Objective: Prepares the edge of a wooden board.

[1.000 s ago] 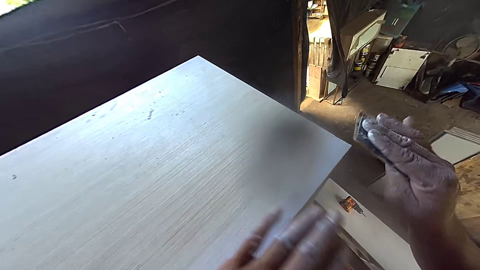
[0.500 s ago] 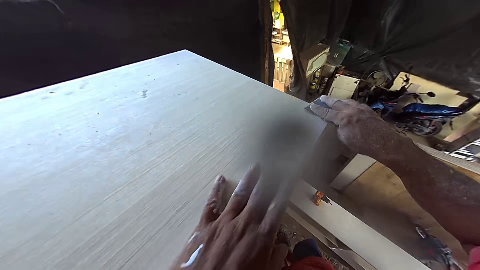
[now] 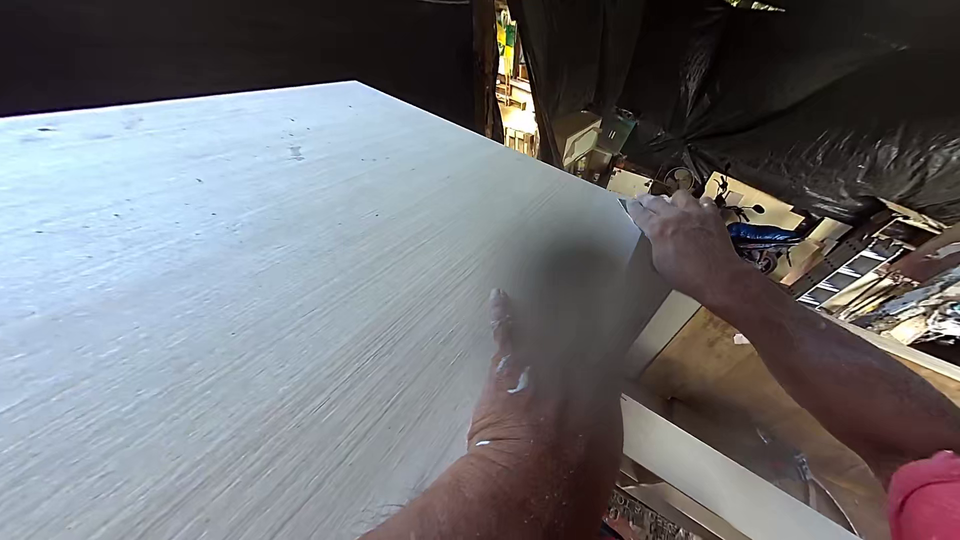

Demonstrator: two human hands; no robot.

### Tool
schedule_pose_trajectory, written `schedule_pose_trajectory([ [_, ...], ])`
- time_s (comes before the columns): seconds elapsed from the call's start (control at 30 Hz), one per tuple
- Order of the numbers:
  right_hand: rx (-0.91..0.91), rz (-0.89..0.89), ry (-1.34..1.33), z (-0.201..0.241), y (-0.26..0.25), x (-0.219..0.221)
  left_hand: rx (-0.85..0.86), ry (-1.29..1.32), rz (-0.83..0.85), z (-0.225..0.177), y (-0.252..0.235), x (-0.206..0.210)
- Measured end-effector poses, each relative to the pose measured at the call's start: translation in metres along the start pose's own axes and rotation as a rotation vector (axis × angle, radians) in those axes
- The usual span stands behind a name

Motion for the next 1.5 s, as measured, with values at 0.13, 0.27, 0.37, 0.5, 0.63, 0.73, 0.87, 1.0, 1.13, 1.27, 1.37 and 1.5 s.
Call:
schedule_pose_trajectory([
  [0.13, -0.085, 0.015, 0.035, -0.002, -0.003, -0.006, 0.006, -0.039, 0.096, 0.000, -0.008, -0.014],
  [0.27, -0.030, 0.133, 0.081, -0.014, -0.039, 0.006, 0.001, -0.011, 0.062, 0.001, -0.007, -0.009],
  [0.37, -0.073, 0.056, 0.070, 0.004, -0.006, -0.009, -0.006, 0.013, 0.034, 0.001, -0.003, -0.001],
  [0.5, -0.047, 0.075, 0.062, -0.009, -0.019, 0.003, 0.004, -0.017, 0.031, -0.001, -0.005, 0.001],
  [0.63, -0.017, 0.089, 0.099, -0.006, -0.017, 0.001, -0.008, 0.005, 0.025, 0.000, -0.002, 0.000],
  [0.73, -0.042, 0.059, 0.093, 0.002, -0.003, -0.007, -0.004, -0.011, 0.022, 0.001, -0.004, 0.001],
  [0.87, 0.037, 0.105, 0.112, -0.014, -0.030, 0.008, -0.004, -0.047, 0.020, 0.000, -0.005, 0.001],
  [1.0, -0.025, 0.036, 0.081, 0.004, 0.004, -0.010, -0.016, -0.033, 0.056, 0.001, -0.005, -0.002],
  [1.13, 0.043, 0.056, 0.067, -0.017, -0.020, 0.010, -0.010, -0.033, 0.066, 0.000, -0.005, -0.002],
  [1.27, 0.030, -0.007, 0.056, 0.003, 0.002, -0.001, -0.009, -0.030, 0.033, 0.001, -0.003, -0.001],
  [1.37, -0.008, -0.064, 0.013, 0.004, 0.013, -0.004, -0.007, -0.038, 0.064, 0.001, -0.005, -0.002],
  [1.5, 0.083, -0.073, -0.042, -0.013, 0.000, 0.010, -0.020, -0.024, 0.064, 0.000, -0.004, -0.004],
])
Point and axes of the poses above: each hand's wrist, its own y-axis away from the middle knuckle, its own x-axis out of the palm, z = x × y, the point moved 1 cm from there along -y, towards the middle knuckle, and after that the axes turned 11 degrees about -z, right-handed, at the moved point
